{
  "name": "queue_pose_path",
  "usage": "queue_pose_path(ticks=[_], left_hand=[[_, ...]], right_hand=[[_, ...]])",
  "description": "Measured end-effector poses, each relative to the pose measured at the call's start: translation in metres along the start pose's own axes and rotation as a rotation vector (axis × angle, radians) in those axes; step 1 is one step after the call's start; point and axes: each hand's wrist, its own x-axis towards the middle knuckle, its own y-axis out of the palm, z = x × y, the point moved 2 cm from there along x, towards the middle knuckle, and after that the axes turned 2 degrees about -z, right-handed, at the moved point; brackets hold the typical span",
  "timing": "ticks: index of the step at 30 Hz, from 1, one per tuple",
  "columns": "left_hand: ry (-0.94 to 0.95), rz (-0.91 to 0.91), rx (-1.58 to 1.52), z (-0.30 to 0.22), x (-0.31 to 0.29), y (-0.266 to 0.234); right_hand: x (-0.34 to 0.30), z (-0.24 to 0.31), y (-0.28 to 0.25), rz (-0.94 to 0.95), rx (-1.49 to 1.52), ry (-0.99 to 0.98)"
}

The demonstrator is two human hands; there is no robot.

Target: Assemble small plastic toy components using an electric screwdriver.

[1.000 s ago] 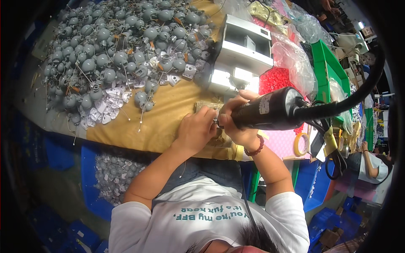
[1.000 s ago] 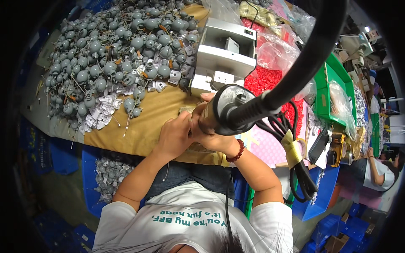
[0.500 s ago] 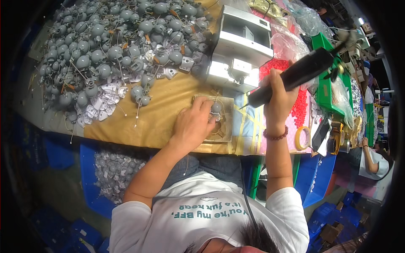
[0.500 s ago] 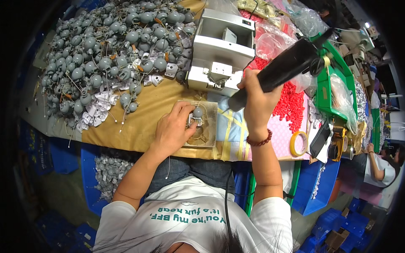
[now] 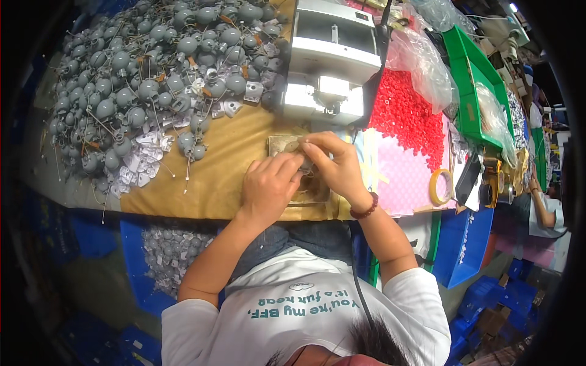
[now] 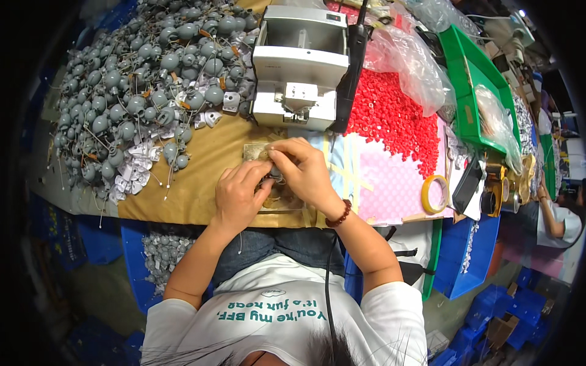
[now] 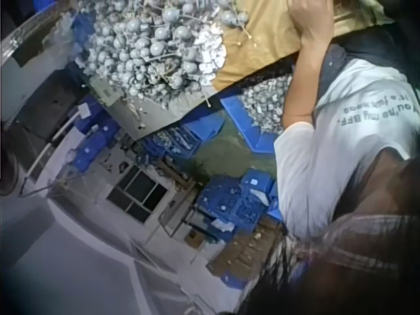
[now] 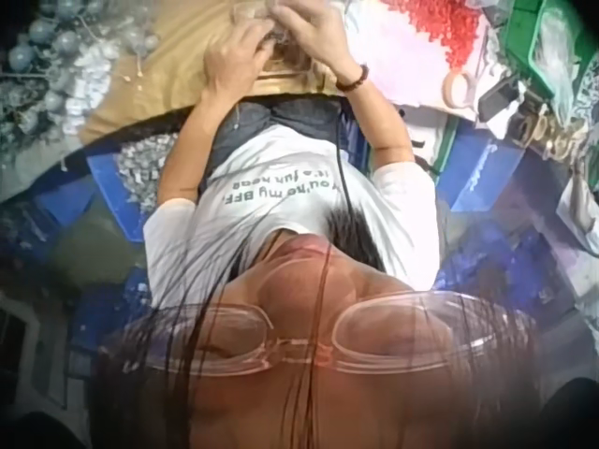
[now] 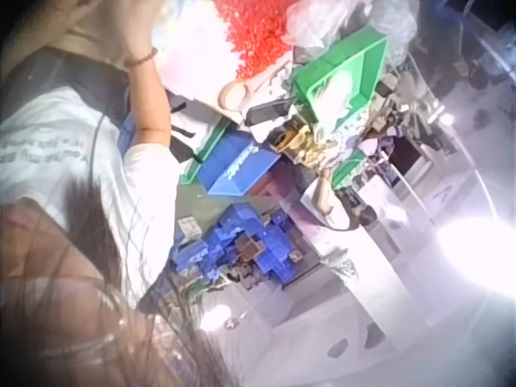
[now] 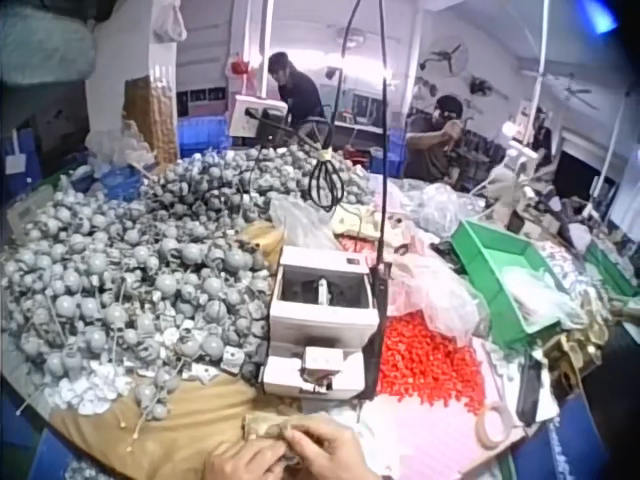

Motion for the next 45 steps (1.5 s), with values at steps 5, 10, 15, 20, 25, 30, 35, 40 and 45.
queue_pose_path(ticks=[5,10,15,20,25,30,35,40,45], left_hand=[[-0.008,0.057,0.023,-0.004,0.002,-0.001],[0.032,-0.013,-0.07,-0.002,-0.002,-0.005],[0.106,0.179,0.056,0.01,-0.046,-0.078],[-0.348,0.828,0.464,0.038,-0.13,-0.188],[-0.197,0.419,0.448,0.026,-0.062,-0.166],[-0.02,0.082,0.426,0.06,0.012,-0.067],[-0.206,0.248,0.801,0.105,0.071,-0.016],[-0.062,0.093,0.656,0.096,0.066,-0.022],[-0.128,-0.079,0.009,0.03,0.032,-0.049]], right_hand=[[0.01,0.0,0.013,-0.008,0.48,0.274],[0.009,0.003,0.01,0.032,0.527,0.226],[-0.008,-0.008,-0.055,0.021,0.141,0.071],[-0.007,-0.039,-0.117,-0.217,-0.571,-0.137],[-0.004,-0.062,-0.124,-0.21,-1.014,-0.243],[-0.007,-0.069,-0.125,-0.192,-1.064,-0.147],[-0.011,-0.082,-0.133,-0.167,-1.064,-0.163],[-0.01,-0.083,-0.134,-0.163,-1.028,-0.207],[-0.011,-0.067,-0.134,-0.209,-0.718,-0.112]])
